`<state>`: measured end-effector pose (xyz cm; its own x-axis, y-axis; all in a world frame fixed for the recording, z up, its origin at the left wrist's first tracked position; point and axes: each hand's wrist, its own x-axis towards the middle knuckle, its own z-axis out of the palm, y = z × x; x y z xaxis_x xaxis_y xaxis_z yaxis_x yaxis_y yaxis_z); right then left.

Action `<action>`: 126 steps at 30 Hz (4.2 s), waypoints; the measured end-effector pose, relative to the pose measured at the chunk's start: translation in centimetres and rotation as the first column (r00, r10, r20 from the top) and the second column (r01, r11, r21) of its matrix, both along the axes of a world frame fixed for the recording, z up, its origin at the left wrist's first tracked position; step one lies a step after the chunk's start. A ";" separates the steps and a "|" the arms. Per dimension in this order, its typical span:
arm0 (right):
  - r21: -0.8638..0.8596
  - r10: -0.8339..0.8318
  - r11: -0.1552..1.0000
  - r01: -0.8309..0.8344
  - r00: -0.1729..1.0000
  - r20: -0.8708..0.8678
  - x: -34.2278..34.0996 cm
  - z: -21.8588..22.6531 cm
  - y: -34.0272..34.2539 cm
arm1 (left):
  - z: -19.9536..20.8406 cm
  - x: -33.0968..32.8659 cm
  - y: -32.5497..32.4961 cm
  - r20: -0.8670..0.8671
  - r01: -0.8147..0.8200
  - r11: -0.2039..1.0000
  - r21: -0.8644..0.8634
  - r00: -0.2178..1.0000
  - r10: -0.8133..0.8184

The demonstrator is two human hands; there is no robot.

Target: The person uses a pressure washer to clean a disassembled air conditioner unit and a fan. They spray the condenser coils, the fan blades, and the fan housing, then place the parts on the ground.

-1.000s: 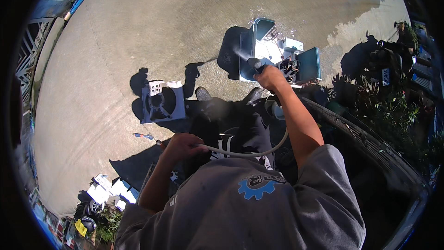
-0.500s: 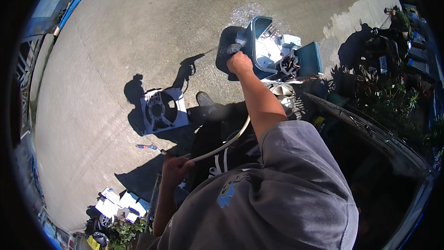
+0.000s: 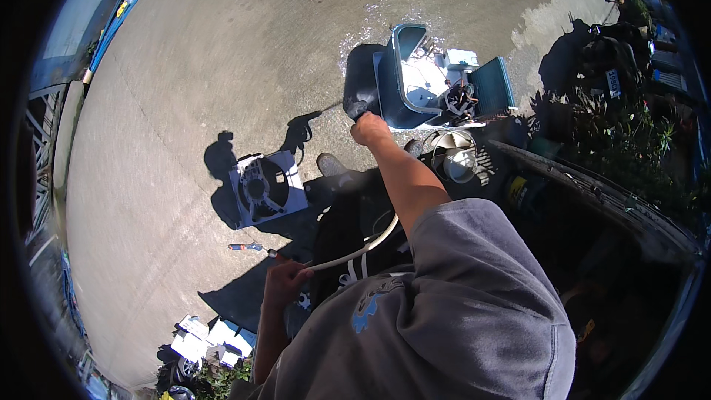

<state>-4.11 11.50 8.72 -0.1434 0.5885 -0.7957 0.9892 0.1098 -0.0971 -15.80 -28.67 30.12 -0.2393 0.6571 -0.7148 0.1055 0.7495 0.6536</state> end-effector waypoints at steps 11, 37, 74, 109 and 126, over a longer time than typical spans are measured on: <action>0.199 -0.325 0.900 0.387 0.903 -0.282 -1.8 0.6 2.2 | 0.9 -1.0 -0.8 -0.048 -0.013 0.996 -0.084 0.999 0.009; 0.034 0.010 0.999 -0.005 0.986 -0.164 3.7 8.3 6.5 | 0.4 -0.1 1.9 0.100 0.047 0.994 0.095 0.993 -0.056; -0.039 -0.197 0.980 0.193 0.945 -0.263 39.0 5.7 27.1 | 1.5 28.8 31.8 0.087 0.604 0.797 0.030 0.792 -0.604; -0.096 0.209 0.967 -0.236 0.951 -0.229 38.8 0.3 23.2 | 0.6 30.8 31.6 0.199 0.519 0.851 -0.086 0.846 -0.496; 0.001 -0.223 0.975 0.224 0.969 -0.104 40.6 -4.2 4.4 | -6.0 23.2 20.8 0.139 0.857 0.510 0.078 0.497 -0.857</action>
<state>36.44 15.92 4.48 -0.0876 0.6246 -0.7760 0.9737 -0.1109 -0.1992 7.44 -7.87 24.11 0.5428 0.4825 -0.6874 0.6042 0.3442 0.7187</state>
